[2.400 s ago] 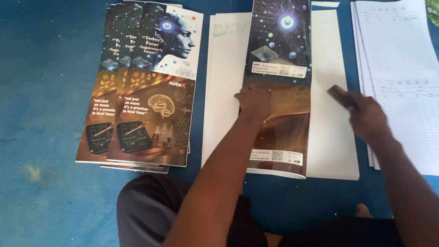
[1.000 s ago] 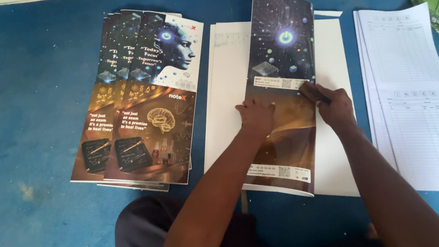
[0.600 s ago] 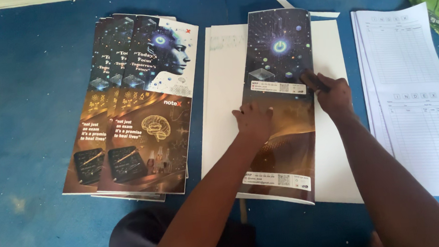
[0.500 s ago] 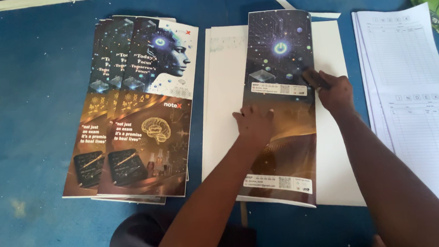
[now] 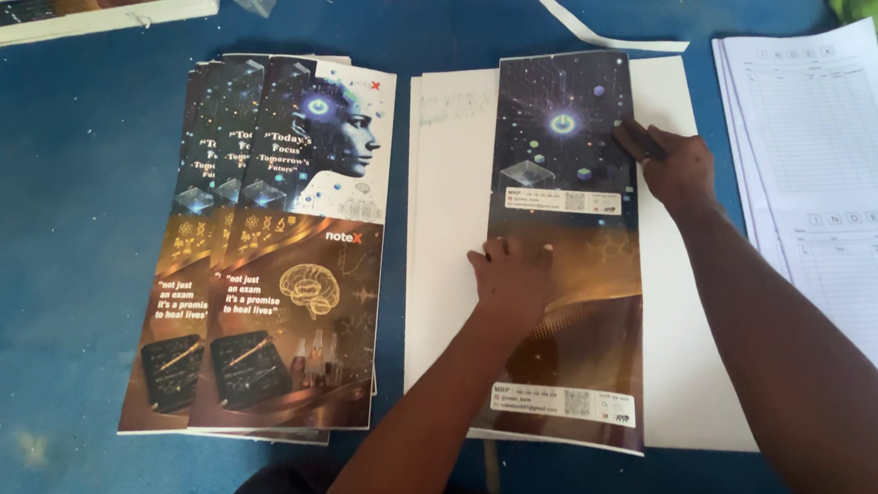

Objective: The person inserts printed covers into blank notebook blocks, aligns them, and smooths the edges using a small tool. The person repeats this process for multiple notebooks, stacking completed units to the left.

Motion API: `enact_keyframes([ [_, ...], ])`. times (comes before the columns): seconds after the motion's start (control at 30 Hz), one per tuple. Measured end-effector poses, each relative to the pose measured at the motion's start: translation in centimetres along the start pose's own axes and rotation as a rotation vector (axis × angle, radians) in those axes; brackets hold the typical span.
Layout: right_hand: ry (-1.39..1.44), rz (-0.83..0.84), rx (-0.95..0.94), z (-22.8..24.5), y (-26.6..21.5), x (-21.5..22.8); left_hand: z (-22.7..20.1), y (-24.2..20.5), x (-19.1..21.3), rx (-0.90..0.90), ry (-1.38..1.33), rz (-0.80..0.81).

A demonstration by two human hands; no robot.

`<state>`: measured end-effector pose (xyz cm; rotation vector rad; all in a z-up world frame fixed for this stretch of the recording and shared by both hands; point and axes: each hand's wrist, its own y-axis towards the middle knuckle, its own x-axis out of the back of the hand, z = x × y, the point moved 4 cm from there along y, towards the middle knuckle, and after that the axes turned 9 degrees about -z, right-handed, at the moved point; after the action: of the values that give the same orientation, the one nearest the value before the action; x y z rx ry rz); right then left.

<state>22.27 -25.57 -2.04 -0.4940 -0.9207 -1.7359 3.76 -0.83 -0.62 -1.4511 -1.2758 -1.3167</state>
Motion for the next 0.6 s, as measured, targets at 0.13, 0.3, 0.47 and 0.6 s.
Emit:
enact_keyframes([
  [0.13, -0.025, -0.018, -0.022, -0.4, 2.0, -1.1, 0.0, 0.0, -0.1, -0.008, 0.009, 0.075],
  [0.3, -0.022, -0.036, -0.014, -0.9, 3.8, -2.2, 0.1, -0.1, 0.4, -0.024, 0.019, -0.015],
  [0.47, -0.078, -0.07, -0.04, -1.1, 5.9, -3.2, 0.0, -0.4, 1.0, -0.037, 0.008, -0.007],
  [0.6, -0.047, -0.032, -0.076, -2.0, 7.3, -4.0, 0.0, -0.5, 1.2, -0.038, -0.014, 0.016],
])
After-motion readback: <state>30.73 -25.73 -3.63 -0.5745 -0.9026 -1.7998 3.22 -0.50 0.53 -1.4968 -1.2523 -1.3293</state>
